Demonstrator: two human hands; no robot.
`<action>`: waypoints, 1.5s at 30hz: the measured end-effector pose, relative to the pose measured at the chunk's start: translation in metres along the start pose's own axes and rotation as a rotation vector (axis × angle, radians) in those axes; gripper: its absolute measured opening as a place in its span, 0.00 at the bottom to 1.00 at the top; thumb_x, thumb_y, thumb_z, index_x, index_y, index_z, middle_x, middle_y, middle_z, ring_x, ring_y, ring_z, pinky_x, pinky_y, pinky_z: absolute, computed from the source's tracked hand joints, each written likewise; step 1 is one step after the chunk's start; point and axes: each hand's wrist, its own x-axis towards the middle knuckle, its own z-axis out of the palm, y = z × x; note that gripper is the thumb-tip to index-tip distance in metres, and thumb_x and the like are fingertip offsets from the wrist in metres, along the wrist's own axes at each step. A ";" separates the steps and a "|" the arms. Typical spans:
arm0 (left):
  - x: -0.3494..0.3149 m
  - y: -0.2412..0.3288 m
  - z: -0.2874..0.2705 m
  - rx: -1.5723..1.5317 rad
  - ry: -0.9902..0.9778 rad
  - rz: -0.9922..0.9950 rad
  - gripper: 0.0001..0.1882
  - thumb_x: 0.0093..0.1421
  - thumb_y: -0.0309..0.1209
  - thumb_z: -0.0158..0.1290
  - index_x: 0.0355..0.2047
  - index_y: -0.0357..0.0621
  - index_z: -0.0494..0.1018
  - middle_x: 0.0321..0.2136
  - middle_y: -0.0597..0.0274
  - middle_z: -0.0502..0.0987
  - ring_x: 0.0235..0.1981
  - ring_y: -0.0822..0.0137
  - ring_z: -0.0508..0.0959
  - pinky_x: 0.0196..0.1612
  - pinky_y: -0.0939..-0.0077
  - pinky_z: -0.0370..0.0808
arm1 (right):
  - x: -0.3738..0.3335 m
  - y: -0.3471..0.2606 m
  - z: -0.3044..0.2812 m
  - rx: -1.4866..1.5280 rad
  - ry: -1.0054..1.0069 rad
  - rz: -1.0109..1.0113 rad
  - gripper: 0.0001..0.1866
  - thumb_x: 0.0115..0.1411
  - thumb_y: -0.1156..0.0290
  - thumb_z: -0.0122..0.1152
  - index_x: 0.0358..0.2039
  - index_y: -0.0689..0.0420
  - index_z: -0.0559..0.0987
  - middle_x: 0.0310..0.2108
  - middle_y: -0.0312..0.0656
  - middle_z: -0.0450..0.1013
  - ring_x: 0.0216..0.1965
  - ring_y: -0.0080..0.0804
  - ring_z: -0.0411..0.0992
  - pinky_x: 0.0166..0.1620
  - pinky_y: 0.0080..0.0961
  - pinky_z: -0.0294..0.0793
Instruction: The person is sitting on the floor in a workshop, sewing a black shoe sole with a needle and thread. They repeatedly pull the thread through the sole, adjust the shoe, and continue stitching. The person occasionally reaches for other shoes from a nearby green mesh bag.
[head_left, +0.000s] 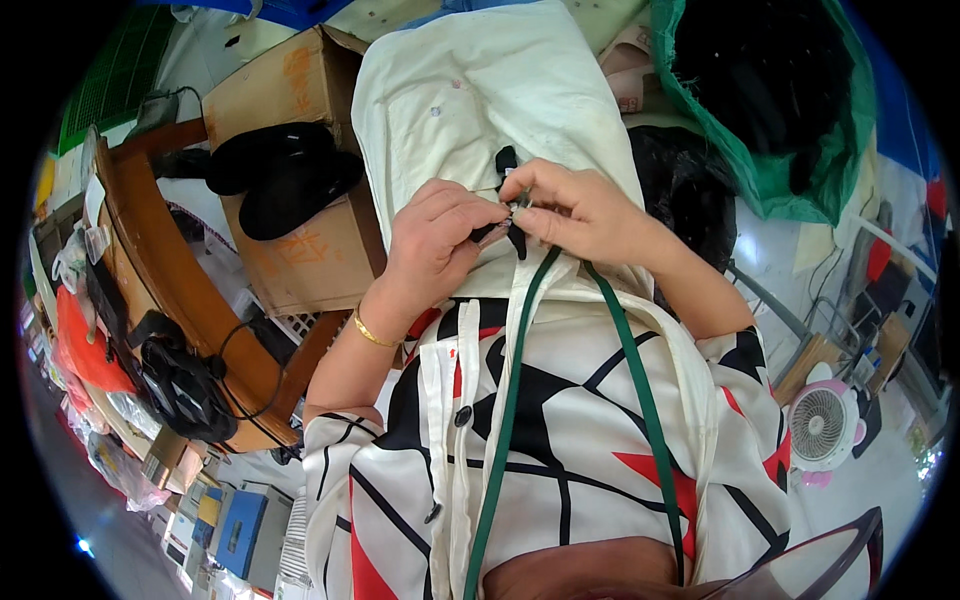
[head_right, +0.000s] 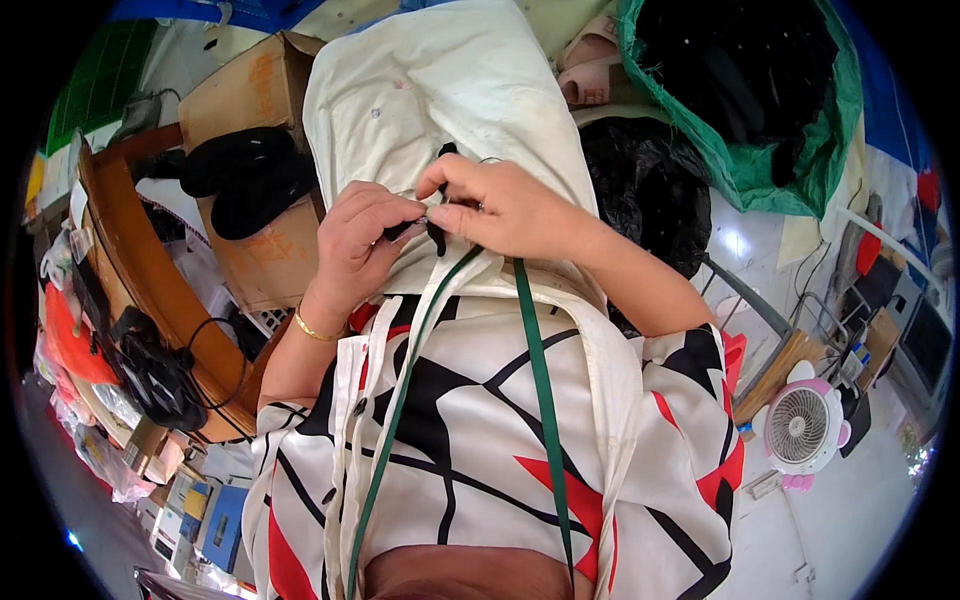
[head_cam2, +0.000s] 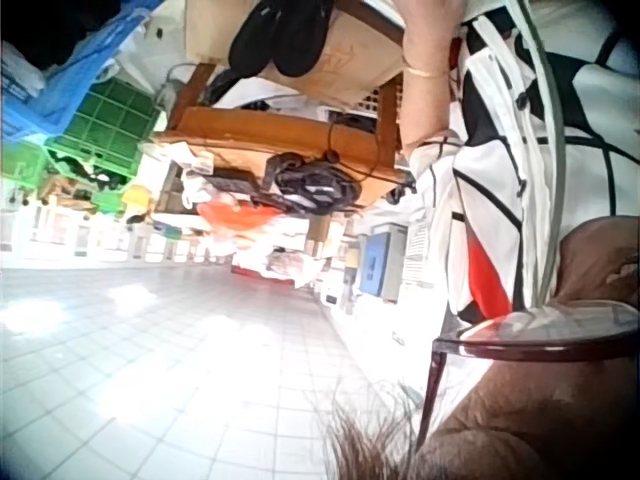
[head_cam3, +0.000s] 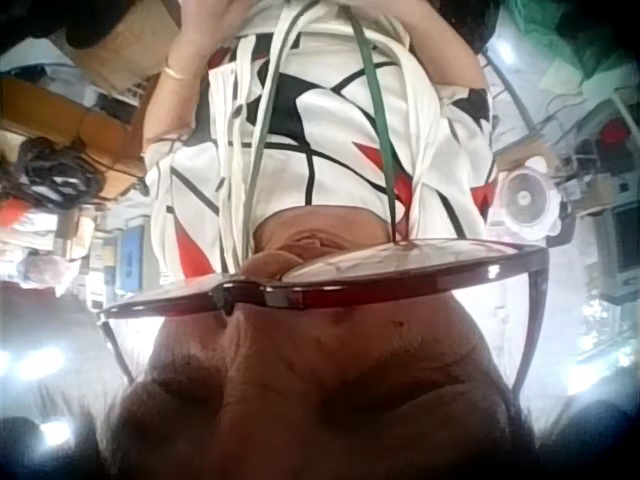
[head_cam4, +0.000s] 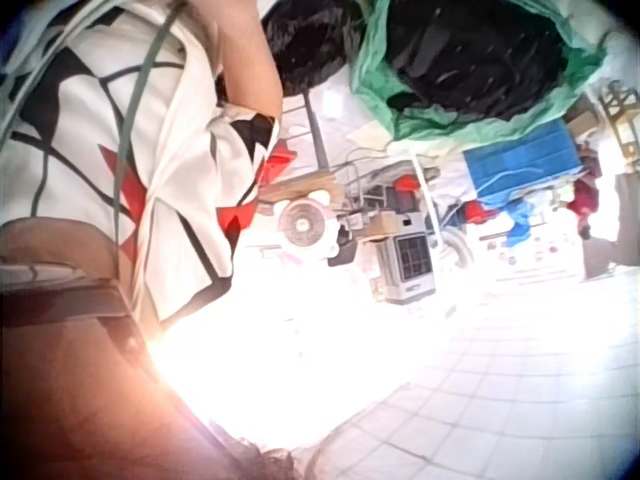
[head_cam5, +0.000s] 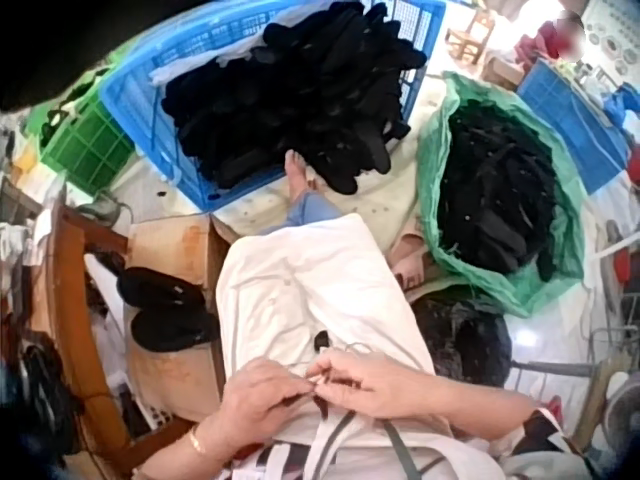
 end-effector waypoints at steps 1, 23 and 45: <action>0.000 0.000 -0.001 0.036 0.015 0.012 0.16 0.42 0.17 0.63 0.34 0.42 0.78 0.29 0.61 0.79 0.31 0.58 0.76 0.36 0.69 0.74 | 0.002 0.007 -0.007 -0.086 0.055 -0.071 0.13 0.65 0.67 0.59 0.46 0.59 0.75 0.25 0.33 0.72 0.25 0.19 0.67 0.32 0.16 0.67; -0.006 -0.006 0.003 0.006 0.142 -0.210 0.08 0.52 0.20 0.64 0.34 0.39 0.78 0.29 0.60 0.78 0.31 0.64 0.76 0.35 0.74 0.73 | 0.002 0.029 -0.020 -0.901 0.406 -0.199 0.11 0.60 0.61 0.61 0.30 0.56 0.77 0.29 0.43 0.74 0.31 0.44 0.75 0.33 0.36 0.73; -0.006 -0.018 0.006 0.456 0.232 0.199 0.16 0.42 0.18 0.59 0.34 0.46 0.78 0.34 0.65 0.81 0.33 0.60 0.78 0.37 0.70 0.77 | -0.009 0.017 -0.005 -0.150 0.155 0.033 0.15 0.67 0.60 0.55 0.38 0.62 0.75 0.25 0.41 0.71 0.28 0.28 0.66 0.34 0.26 0.67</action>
